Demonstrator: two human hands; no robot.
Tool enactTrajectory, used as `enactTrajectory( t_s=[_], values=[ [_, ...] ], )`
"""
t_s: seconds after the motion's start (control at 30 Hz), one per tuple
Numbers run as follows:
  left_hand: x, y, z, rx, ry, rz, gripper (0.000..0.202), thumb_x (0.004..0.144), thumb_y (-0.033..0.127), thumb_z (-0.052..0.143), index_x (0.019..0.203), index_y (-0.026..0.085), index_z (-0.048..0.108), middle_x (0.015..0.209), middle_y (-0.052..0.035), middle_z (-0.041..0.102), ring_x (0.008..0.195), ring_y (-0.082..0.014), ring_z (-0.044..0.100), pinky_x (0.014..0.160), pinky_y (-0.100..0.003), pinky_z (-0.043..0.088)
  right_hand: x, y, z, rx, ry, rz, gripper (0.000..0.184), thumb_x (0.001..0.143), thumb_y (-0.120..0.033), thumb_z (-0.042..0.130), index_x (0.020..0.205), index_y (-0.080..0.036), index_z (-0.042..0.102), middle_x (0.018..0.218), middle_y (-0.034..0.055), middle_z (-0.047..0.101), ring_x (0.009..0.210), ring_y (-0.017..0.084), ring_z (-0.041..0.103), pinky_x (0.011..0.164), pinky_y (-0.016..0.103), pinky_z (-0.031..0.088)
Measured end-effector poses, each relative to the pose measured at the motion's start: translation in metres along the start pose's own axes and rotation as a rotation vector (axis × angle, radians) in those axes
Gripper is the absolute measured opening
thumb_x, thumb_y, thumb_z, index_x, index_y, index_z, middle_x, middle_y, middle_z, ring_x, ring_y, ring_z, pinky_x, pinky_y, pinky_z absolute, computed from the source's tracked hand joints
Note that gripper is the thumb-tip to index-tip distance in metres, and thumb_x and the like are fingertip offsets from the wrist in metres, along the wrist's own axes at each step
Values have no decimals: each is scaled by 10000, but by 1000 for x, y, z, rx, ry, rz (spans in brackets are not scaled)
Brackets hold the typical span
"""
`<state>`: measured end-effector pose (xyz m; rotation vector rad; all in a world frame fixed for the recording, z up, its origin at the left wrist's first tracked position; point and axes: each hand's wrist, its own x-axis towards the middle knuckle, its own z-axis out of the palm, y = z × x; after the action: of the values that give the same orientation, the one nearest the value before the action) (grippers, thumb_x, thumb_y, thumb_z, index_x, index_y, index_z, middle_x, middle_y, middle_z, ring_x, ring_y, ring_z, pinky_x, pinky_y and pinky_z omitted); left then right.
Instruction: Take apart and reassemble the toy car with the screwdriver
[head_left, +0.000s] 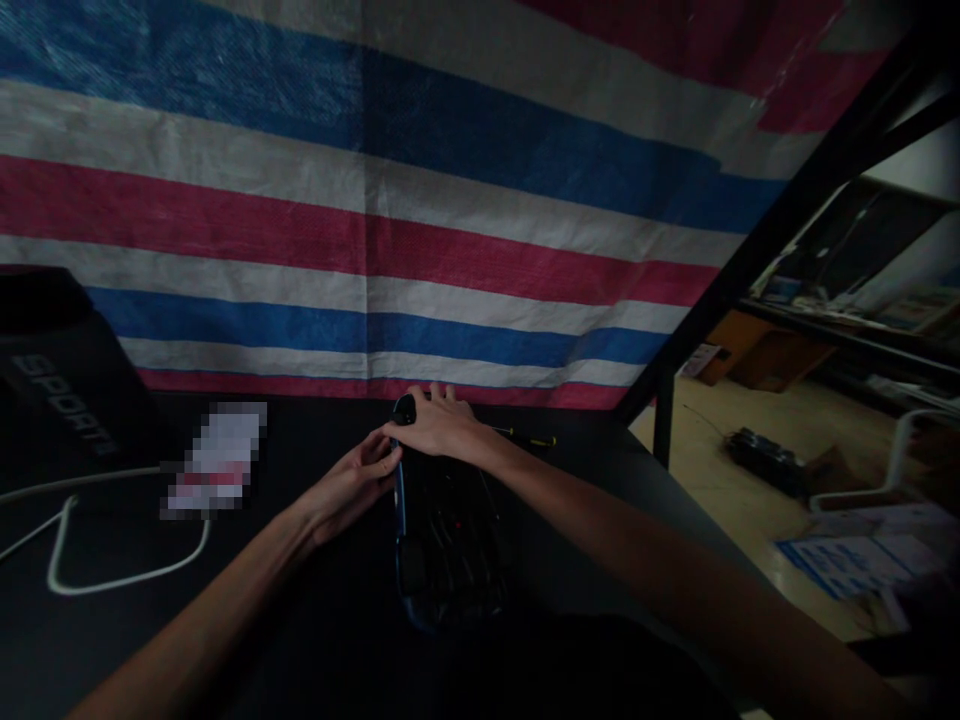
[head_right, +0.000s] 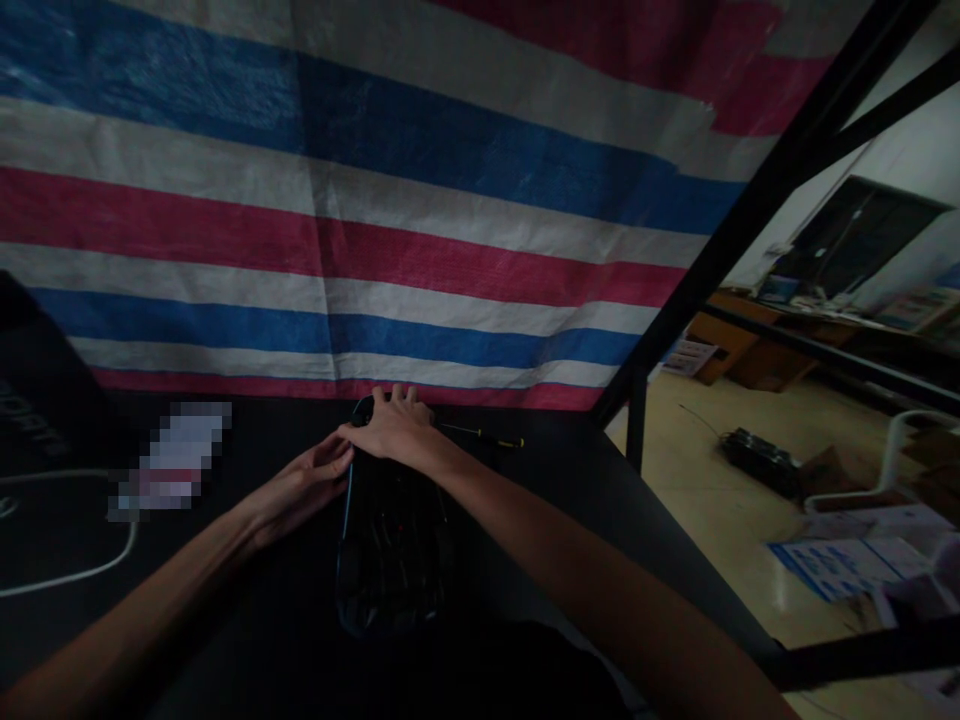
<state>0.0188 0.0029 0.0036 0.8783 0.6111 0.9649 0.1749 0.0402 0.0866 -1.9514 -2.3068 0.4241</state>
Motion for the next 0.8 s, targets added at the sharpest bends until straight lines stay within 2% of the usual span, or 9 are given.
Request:
enactTrajectory(
  t_s=[0.13,0.27,0.4,0.47,0.57,0.7,0.73,0.8],
  values=[
    [-1,2,4,-7,44,-4,476,846,123,799,1281,275,678,1543,-71,553,1412,-275,539,1136,-438,483,-3,5,-5,35,25,-34,930,871,-761,530,1564,-151,418,1634,248,365,1519,472,283,1118,639,381],
    [-1,2,5,4,88,-14,559,830,125,811,1342,264,634,1565,-108,521,1383,-296,565,1103,-457,512,-7,8,-9,73,42,-69,830,929,-710,467,1569,-185,410,1640,207,383,1522,436,305,1151,617,353],
    [-1,3,6,22,83,-14,607,828,148,816,1390,252,610,1518,-138,562,1348,-306,595,1108,-489,498,-16,7,-13,90,57,-72,806,956,-645,450,1571,-127,398,1621,250,385,1497,448,347,1147,597,367],
    [-1,4,7,31,80,-24,601,827,146,817,1385,239,613,1505,-142,574,1325,-304,612,1100,-485,501,-27,6,-11,71,85,-82,827,959,-632,450,1591,-106,362,1625,268,363,1493,475,335,1137,649,355],
    [-2,5,7,33,81,-33,611,815,126,820,1380,229,608,1505,-144,577,1304,-294,626,1060,-445,527,-51,5,-3,32,115,-138,891,934,-656,475,1624,-119,307,1667,248,295,1505,483,298,1137,709,319],
    [-1,3,6,32,60,-13,560,833,154,810,1359,224,629,1515,-138,571,1311,-295,617,1033,-421,543,-79,7,7,22,74,-180,939,896,-573,543,1663,-144,211,1720,206,181,1539,476,231,1127,672,362],
    [-1,2,6,36,60,-11,551,833,157,810,1352,222,635,1510,-137,576,1298,-296,625,1025,-424,549,-84,8,7,18,76,-190,915,898,-532,543,1661,-140,222,1711,209,215,1523,475,275,1106,651,395],
    [-1,3,6,48,73,-10,551,818,144,819,1337,216,645,1476,-138,602,1250,-296,655,996,-428,566,-87,12,2,13,90,-215,851,888,-482,554,1634,-149,317,1622,222,400,1398,467,469,1032,615,458]
  ],
)
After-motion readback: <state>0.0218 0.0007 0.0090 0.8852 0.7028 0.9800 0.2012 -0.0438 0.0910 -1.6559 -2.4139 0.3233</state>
